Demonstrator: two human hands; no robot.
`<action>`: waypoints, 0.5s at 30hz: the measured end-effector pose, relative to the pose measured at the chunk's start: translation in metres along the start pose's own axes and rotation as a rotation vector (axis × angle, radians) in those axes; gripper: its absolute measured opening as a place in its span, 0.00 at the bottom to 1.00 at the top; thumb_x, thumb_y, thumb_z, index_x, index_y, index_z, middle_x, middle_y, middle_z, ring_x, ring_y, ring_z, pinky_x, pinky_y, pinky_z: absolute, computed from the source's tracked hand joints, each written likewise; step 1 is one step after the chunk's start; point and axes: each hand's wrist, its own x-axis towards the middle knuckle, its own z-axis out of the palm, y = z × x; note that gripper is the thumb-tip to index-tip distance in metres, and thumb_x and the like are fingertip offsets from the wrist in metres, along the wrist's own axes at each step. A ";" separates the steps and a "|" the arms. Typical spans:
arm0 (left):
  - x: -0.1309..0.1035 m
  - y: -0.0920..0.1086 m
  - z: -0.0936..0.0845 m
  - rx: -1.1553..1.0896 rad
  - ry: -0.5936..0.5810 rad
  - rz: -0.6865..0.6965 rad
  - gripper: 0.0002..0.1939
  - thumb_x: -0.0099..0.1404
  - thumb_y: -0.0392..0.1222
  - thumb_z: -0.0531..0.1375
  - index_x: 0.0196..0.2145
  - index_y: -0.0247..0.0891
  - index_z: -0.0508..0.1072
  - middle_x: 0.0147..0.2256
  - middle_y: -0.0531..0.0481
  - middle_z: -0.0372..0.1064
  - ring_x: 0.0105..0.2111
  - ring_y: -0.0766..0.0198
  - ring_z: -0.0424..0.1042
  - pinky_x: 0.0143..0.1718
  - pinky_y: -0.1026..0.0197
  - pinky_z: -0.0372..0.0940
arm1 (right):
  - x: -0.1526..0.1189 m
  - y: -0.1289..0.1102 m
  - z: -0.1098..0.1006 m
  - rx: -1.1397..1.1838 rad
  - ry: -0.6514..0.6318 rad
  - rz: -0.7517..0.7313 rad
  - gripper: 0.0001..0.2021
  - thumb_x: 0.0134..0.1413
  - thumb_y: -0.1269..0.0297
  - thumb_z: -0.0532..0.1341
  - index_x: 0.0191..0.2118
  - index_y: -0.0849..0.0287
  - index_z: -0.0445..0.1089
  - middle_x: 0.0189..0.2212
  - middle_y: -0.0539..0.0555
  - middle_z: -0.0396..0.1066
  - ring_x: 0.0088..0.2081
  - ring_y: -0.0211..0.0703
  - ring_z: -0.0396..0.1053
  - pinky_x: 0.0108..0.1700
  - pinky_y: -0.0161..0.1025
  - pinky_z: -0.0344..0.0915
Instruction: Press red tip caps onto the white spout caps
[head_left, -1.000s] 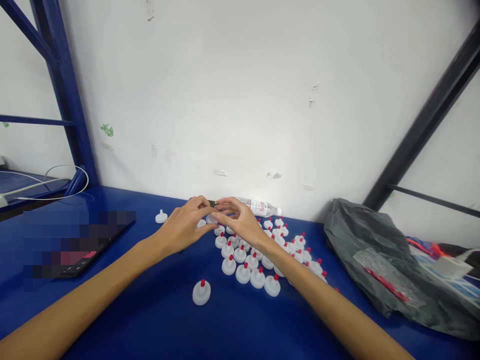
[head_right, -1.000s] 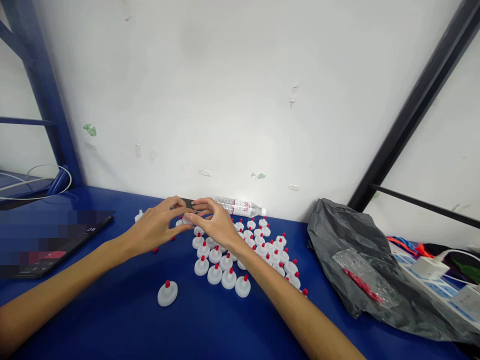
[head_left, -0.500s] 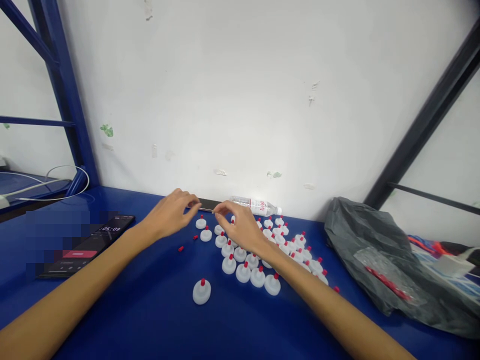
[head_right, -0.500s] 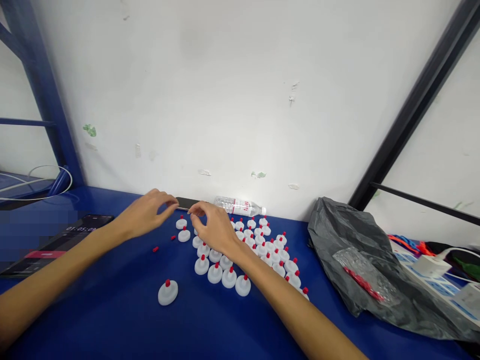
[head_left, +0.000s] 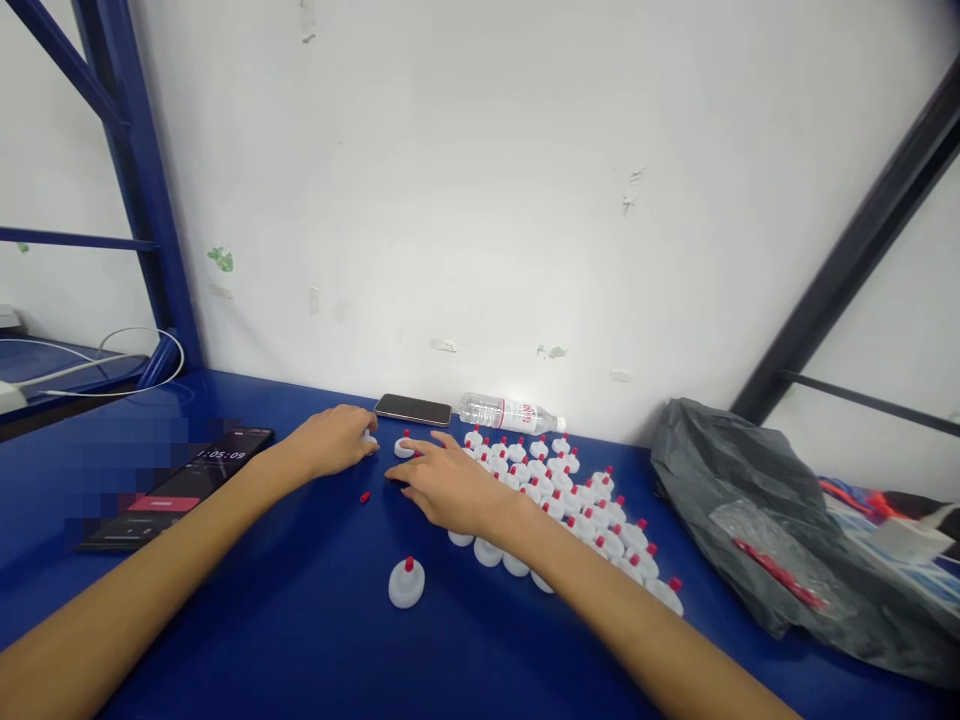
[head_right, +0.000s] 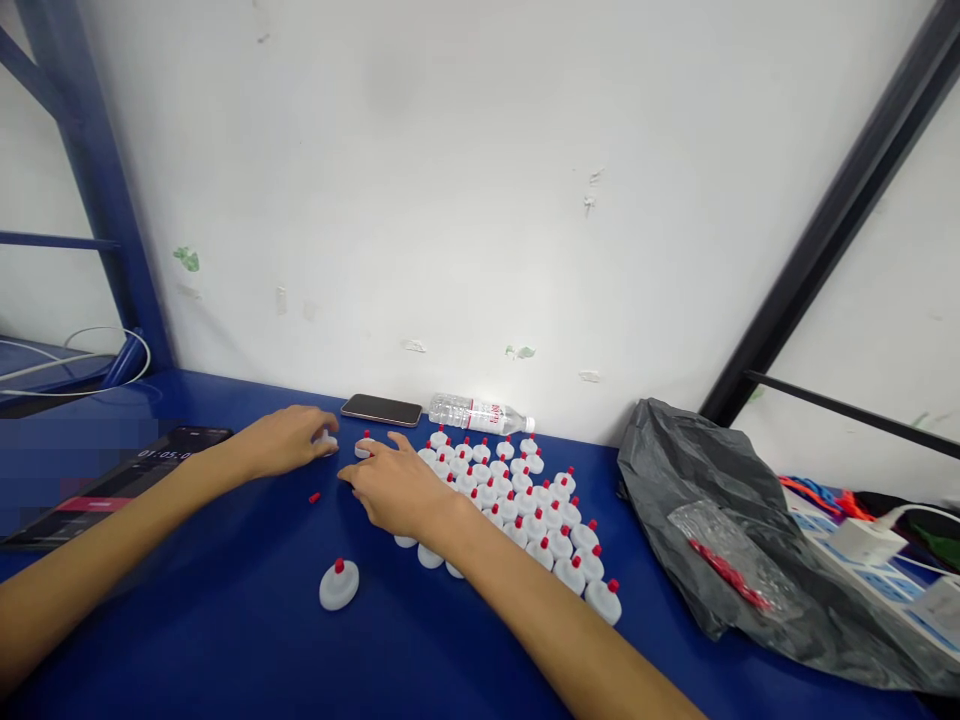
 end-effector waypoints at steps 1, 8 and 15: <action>0.000 0.001 0.001 -0.016 -0.010 0.011 0.17 0.73 0.48 0.63 0.54 0.38 0.73 0.52 0.44 0.74 0.48 0.55 0.76 0.49 0.47 0.74 | 0.001 0.001 0.000 -0.004 0.000 -0.007 0.13 0.68 0.75 0.58 0.53 0.59 0.74 0.50 0.62 0.78 0.66 0.52 0.64 0.68 0.59 0.53; 0.000 0.004 0.006 -0.092 0.069 0.053 0.15 0.73 0.48 0.63 0.52 0.38 0.74 0.52 0.44 0.74 0.48 0.56 0.76 0.49 0.47 0.73 | 0.001 -0.001 -0.003 -0.020 0.009 -0.053 0.10 0.66 0.77 0.60 0.44 0.56 0.76 0.41 0.56 0.78 0.51 0.46 0.72 0.67 0.52 0.50; 0.003 0.009 0.006 -0.214 0.246 0.190 0.15 0.72 0.46 0.63 0.52 0.37 0.74 0.54 0.43 0.72 0.50 0.55 0.74 0.51 0.46 0.72 | -0.003 -0.001 -0.003 -0.009 0.018 -0.035 0.09 0.65 0.77 0.60 0.41 0.56 0.72 0.35 0.52 0.75 0.44 0.45 0.71 0.58 0.46 0.57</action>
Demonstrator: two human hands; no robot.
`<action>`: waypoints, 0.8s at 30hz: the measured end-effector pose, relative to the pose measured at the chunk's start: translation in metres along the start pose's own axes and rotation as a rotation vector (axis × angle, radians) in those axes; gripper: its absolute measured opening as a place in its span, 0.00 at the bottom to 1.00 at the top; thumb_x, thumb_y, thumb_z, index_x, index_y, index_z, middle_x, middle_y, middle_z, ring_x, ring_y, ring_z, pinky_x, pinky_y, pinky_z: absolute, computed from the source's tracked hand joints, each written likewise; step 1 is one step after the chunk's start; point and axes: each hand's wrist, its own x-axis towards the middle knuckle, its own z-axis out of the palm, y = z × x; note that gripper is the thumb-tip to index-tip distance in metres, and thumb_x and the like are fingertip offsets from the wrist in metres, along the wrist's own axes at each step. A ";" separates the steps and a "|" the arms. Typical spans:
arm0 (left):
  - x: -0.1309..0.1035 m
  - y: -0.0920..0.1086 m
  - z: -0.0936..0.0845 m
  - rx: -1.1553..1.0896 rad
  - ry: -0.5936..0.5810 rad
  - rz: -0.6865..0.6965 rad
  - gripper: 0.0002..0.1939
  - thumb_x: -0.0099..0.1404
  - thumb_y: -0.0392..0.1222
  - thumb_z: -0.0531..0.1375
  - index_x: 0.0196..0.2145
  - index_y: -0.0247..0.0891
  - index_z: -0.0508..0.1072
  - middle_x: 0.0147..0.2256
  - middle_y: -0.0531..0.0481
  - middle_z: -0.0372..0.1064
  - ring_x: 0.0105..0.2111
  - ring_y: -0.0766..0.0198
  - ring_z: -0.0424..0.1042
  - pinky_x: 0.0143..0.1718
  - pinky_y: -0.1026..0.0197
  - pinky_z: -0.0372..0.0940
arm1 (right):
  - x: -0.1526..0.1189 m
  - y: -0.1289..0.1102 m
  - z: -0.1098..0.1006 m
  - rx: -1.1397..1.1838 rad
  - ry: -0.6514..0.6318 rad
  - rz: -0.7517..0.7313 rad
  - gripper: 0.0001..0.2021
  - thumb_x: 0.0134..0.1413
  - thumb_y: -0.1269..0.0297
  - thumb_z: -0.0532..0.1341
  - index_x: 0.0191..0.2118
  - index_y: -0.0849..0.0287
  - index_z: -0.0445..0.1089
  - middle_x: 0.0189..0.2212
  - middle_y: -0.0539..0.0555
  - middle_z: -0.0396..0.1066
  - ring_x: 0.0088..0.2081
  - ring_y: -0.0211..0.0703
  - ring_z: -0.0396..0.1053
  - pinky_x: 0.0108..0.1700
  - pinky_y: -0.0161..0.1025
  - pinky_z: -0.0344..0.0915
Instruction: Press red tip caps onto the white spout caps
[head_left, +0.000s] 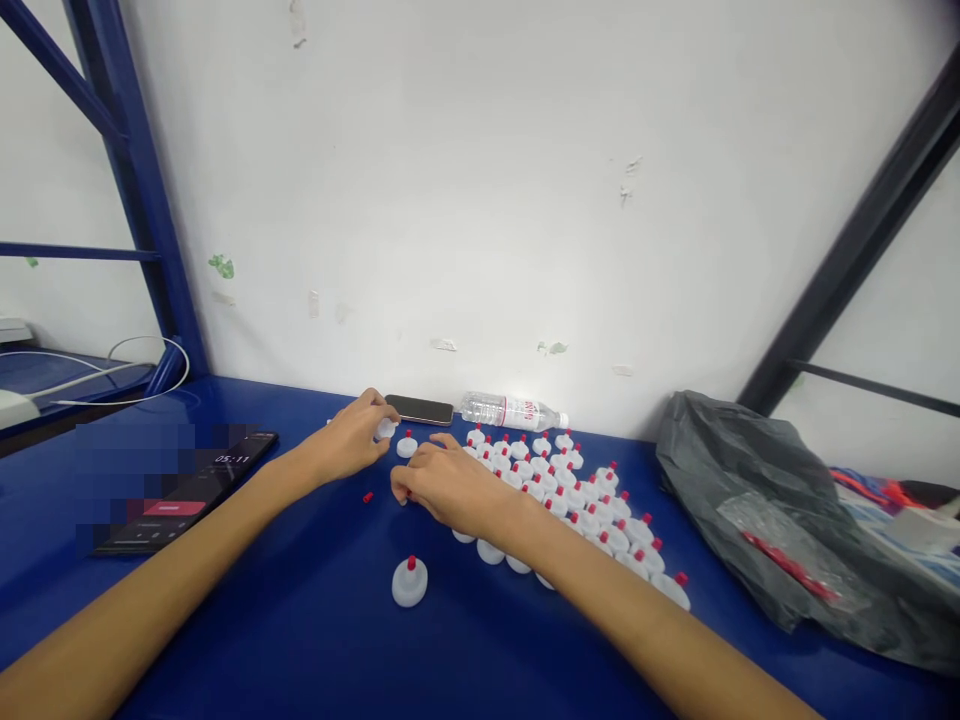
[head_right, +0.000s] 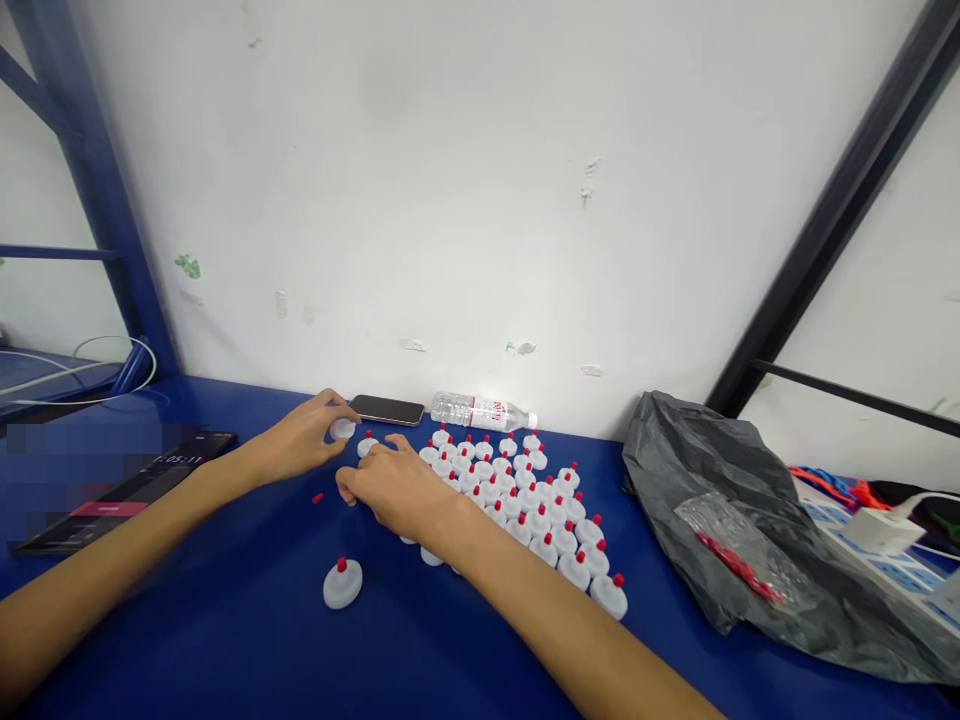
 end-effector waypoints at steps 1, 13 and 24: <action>0.000 0.002 0.000 -0.013 0.015 0.026 0.14 0.72 0.44 0.62 0.52 0.37 0.74 0.53 0.43 0.72 0.50 0.55 0.74 0.52 0.46 0.71 | 0.000 0.000 0.001 0.001 0.000 0.002 0.09 0.64 0.78 0.60 0.41 0.56 0.72 0.35 0.52 0.75 0.43 0.45 0.71 0.57 0.46 0.57; -0.006 0.019 -0.008 -0.085 0.070 0.253 0.18 0.75 0.50 0.52 0.55 0.46 0.76 0.50 0.45 0.70 0.43 0.57 0.75 0.46 0.56 0.70 | -0.009 0.011 -0.028 0.087 0.162 0.174 0.06 0.64 0.76 0.60 0.40 0.57 0.66 0.31 0.50 0.73 0.35 0.43 0.69 0.51 0.43 0.58; -0.010 0.037 -0.002 -0.052 0.105 0.358 0.14 0.76 0.45 0.54 0.55 0.52 0.74 0.54 0.46 0.64 0.40 0.60 0.74 0.42 0.56 0.71 | -0.022 0.025 -0.044 0.279 0.191 0.264 0.08 0.63 0.75 0.62 0.39 0.56 0.63 0.33 0.49 0.75 0.35 0.41 0.69 0.37 0.37 0.56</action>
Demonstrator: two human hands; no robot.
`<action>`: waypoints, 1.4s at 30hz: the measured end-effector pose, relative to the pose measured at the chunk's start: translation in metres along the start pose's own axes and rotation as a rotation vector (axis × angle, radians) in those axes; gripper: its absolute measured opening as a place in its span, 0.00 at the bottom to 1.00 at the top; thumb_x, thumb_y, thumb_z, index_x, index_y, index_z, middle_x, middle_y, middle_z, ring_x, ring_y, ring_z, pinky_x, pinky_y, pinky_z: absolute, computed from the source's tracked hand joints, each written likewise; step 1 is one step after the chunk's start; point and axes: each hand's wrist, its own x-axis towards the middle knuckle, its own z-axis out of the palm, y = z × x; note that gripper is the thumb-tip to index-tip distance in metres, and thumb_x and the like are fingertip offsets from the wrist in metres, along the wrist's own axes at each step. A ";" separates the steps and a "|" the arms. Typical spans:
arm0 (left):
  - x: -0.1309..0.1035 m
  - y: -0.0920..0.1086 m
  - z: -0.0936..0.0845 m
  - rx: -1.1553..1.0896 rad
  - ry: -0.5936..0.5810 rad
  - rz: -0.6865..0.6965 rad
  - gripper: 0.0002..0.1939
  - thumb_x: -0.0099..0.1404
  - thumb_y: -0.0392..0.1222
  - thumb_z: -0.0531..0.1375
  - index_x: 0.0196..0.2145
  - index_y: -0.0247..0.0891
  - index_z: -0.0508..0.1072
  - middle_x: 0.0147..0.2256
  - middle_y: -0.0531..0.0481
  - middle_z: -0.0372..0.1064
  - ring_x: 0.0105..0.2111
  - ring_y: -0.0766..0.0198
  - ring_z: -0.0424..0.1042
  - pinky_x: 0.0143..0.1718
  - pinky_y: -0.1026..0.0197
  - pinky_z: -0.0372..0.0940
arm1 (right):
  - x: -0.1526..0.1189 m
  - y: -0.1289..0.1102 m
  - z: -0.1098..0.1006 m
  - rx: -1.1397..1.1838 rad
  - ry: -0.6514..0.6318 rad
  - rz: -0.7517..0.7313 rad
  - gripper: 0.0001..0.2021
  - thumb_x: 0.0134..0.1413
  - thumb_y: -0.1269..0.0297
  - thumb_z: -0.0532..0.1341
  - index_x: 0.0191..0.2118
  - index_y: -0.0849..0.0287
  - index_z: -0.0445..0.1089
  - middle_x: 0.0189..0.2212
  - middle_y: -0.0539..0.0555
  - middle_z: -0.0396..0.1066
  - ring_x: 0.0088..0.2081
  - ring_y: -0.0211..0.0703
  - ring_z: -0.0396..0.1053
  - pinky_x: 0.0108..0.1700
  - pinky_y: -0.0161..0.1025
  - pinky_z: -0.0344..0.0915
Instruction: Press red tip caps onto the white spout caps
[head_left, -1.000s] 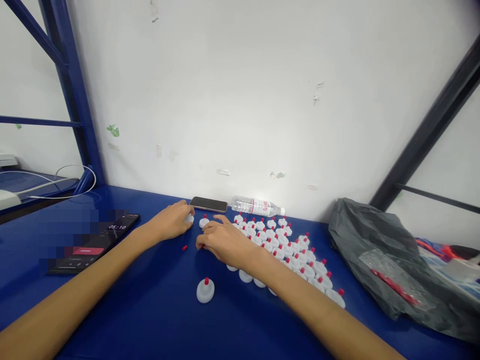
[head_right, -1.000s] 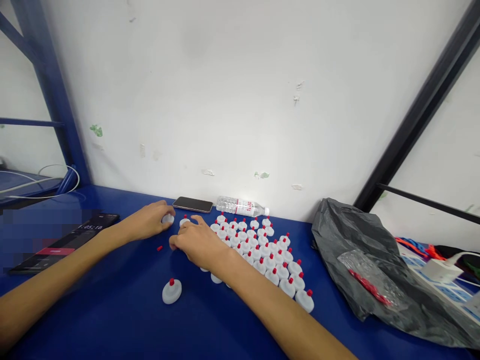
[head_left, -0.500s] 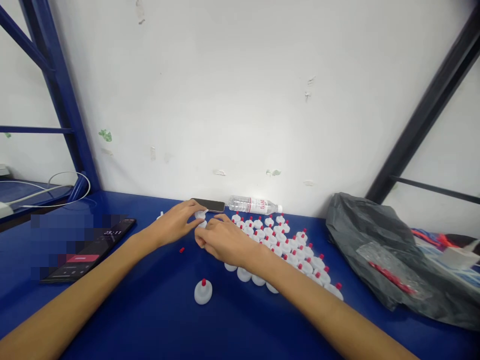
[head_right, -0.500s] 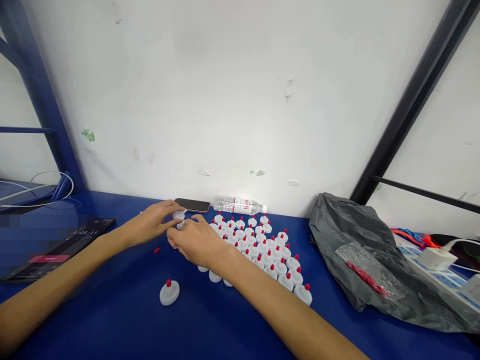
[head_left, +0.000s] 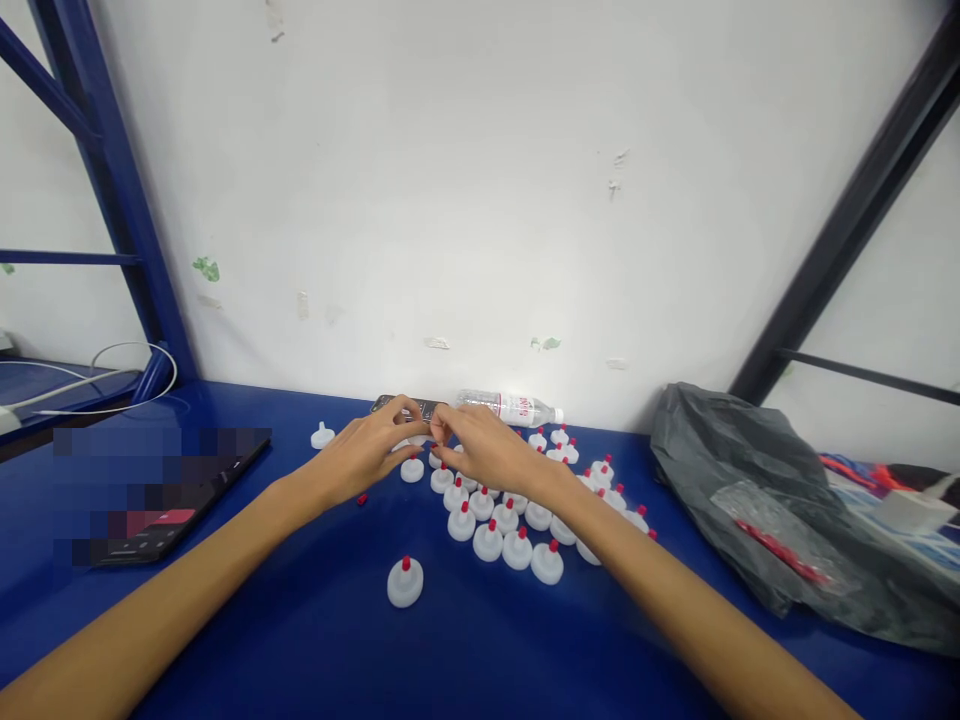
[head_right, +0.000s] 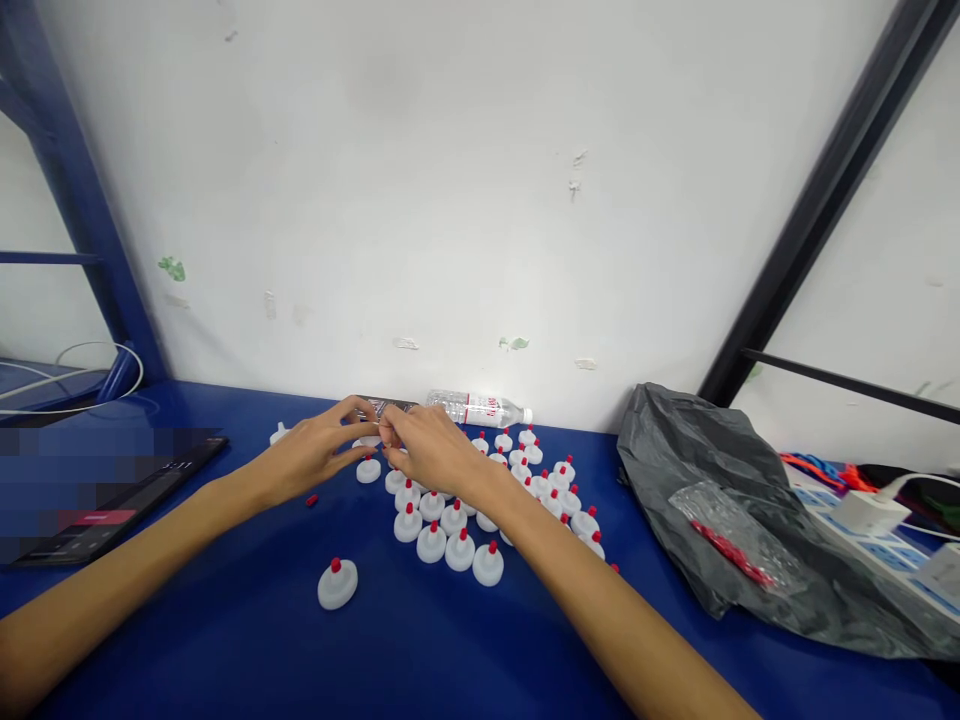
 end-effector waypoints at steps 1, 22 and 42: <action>0.000 0.001 0.000 0.002 -0.001 0.007 0.14 0.76 0.45 0.54 0.55 0.52 0.73 0.53 0.47 0.64 0.39 0.61 0.73 0.41 0.57 0.71 | 0.000 0.000 0.000 0.008 0.002 0.005 0.08 0.63 0.75 0.62 0.38 0.56 0.63 0.33 0.49 0.75 0.35 0.41 0.70 0.37 0.37 0.56; 0.000 0.004 0.002 0.060 0.040 0.040 0.18 0.76 0.36 0.51 0.56 0.52 0.73 0.54 0.46 0.62 0.37 0.64 0.70 0.31 0.62 0.64 | -0.002 0.006 -0.002 0.186 -0.009 0.032 0.10 0.62 0.75 0.62 0.41 0.54 0.61 0.37 0.50 0.78 0.42 0.46 0.75 0.42 0.40 0.63; 0.003 0.004 0.005 -0.106 0.135 0.069 0.18 0.73 0.31 0.51 0.49 0.45 0.78 0.56 0.44 0.68 0.46 0.60 0.75 0.42 0.58 0.70 | -0.004 0.008 -0.002 0.340 -0.033 0.012 0.06 0.67 0.69 0.59 0.46 0.53 0.63 0.36 0.49 0.79 0.36 0.43 0.76 0.40 0.39 0.66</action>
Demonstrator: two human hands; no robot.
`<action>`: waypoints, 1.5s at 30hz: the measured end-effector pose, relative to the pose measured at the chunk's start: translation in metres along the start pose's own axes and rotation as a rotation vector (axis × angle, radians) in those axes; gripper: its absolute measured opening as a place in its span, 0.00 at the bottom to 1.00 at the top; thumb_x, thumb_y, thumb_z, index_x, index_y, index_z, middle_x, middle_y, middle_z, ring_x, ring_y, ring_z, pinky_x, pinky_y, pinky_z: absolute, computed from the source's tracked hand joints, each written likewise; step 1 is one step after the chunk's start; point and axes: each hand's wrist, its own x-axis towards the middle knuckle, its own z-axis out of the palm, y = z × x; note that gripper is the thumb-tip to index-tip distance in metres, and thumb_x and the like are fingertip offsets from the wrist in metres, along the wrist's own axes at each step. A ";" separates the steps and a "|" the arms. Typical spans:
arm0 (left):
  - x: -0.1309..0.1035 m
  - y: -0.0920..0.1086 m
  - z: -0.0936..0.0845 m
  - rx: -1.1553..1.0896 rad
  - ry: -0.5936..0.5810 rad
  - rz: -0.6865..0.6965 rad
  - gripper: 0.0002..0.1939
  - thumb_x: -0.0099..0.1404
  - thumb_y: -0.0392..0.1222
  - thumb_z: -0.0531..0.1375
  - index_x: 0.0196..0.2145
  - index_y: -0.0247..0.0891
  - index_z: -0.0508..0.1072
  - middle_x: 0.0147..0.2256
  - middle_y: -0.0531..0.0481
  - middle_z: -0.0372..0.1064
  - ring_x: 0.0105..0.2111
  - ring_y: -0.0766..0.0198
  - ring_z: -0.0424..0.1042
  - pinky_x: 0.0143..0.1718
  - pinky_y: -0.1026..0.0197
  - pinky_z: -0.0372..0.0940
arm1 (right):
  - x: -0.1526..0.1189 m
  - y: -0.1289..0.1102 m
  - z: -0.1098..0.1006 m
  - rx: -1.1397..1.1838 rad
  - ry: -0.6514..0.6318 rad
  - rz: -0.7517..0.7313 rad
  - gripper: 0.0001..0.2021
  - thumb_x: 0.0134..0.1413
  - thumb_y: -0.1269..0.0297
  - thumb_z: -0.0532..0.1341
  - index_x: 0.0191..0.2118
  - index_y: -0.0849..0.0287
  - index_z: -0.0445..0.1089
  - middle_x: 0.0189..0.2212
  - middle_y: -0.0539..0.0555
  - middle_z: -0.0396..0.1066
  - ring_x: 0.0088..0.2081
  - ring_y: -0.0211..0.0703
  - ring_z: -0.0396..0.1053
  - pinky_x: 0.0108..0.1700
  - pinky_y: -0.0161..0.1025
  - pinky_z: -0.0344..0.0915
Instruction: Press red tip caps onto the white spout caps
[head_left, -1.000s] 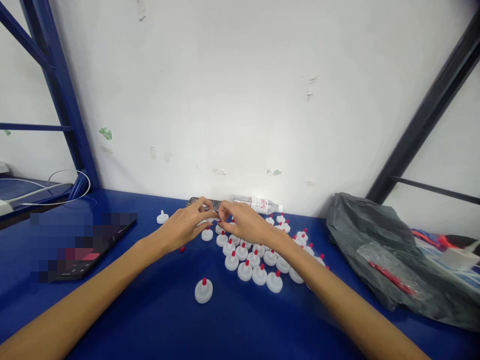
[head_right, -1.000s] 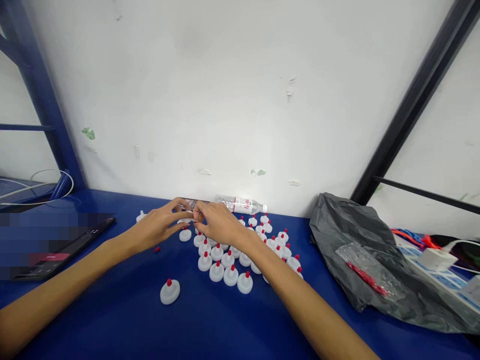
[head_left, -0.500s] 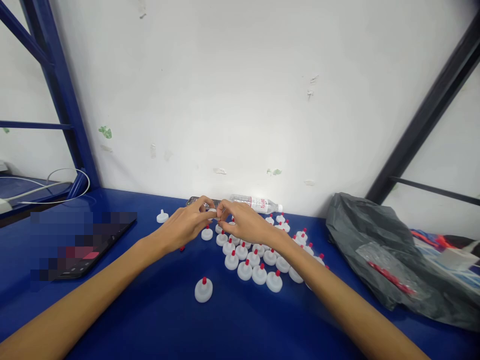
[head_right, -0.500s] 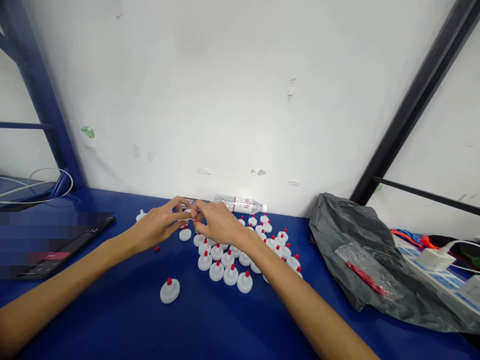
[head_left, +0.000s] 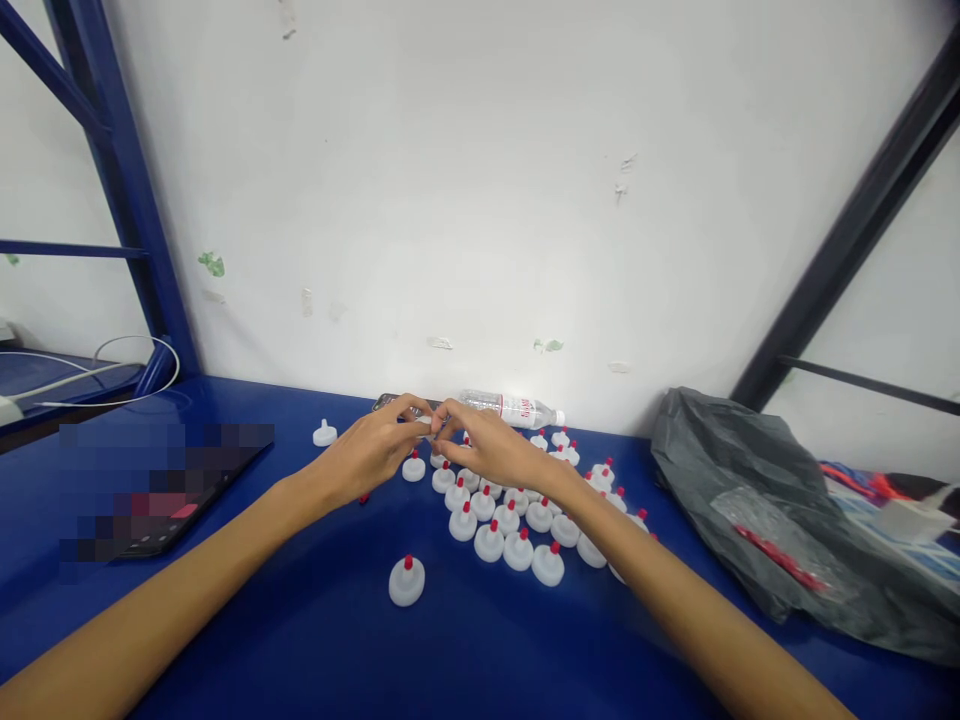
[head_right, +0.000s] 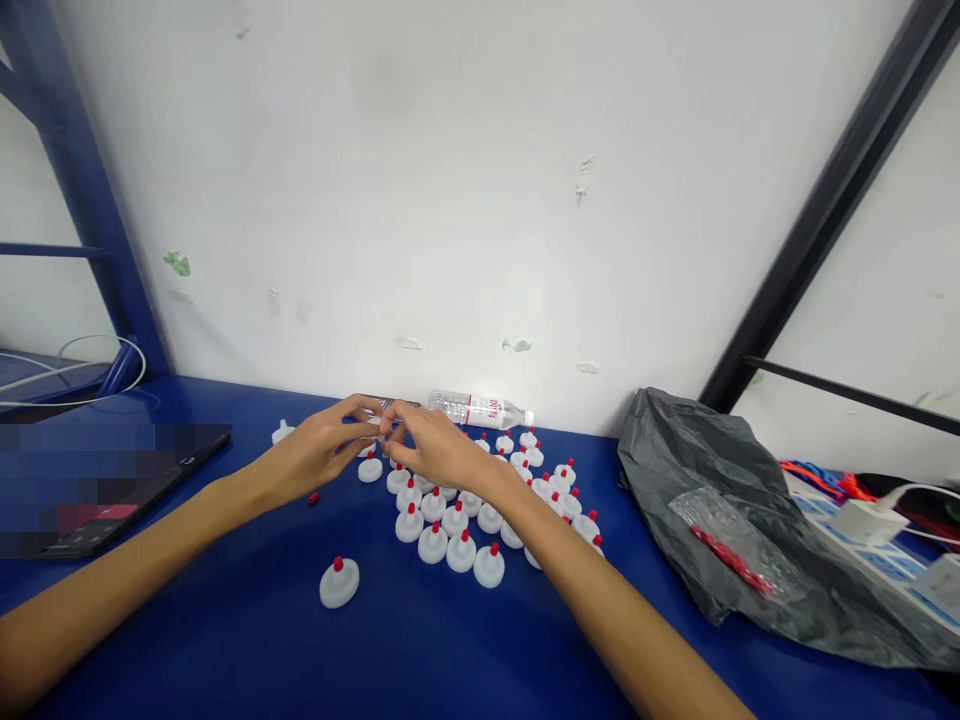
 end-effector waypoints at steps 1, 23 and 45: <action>0.000 0.000 0.000 -0.026 0.008 -0.005 0.18 0.74 0.32 0.52 0.49 0.45 0.78 0.56 0.44 0.69 0.46 0.60 0.75 0.43 0.58 0.70 | 0.000 0.000 0.001 0.004 0.009 -0.004 0.06 0.67 0.69 0.59 0.46 0.53 0.63 0.36 0.49 0.79 0.35 0.42 0.76 0.40 0.39 0.66; 0.014 0.041 -0.021 -0.858 0.187 -0.530 0.23 0.62 0.55 0.69 0.49 0.40 0.78 0.45 0.45 0.79 0.26 0.66 0.73 0.32 0.59 0.71 | 0.002 -0.004 0.028 0.010 0.555 -0.094 0.20 0.63 0.65 0.62 0.59 0.50 0.62 0.57 0.57 0.69 0.57 0.50 0.69 0.60 0.51 0.66; 0.011 0.044 -0.016 -1.080 0.167 -0.594 0.24 0.58 0.54 0.72 0.47 0.38 0.74 0.39 0.45 0.81 0.26 0.65 0.74 0.21 0.65 0.63 | 0.005 -0.015 0.036 0.575 0.267 0.126 0.18 0.68 0.55 0.60 0.60 0.47 0.60 0.53 0.54 0.75 0.33 0.40 0.76 0.32 0.38 0.74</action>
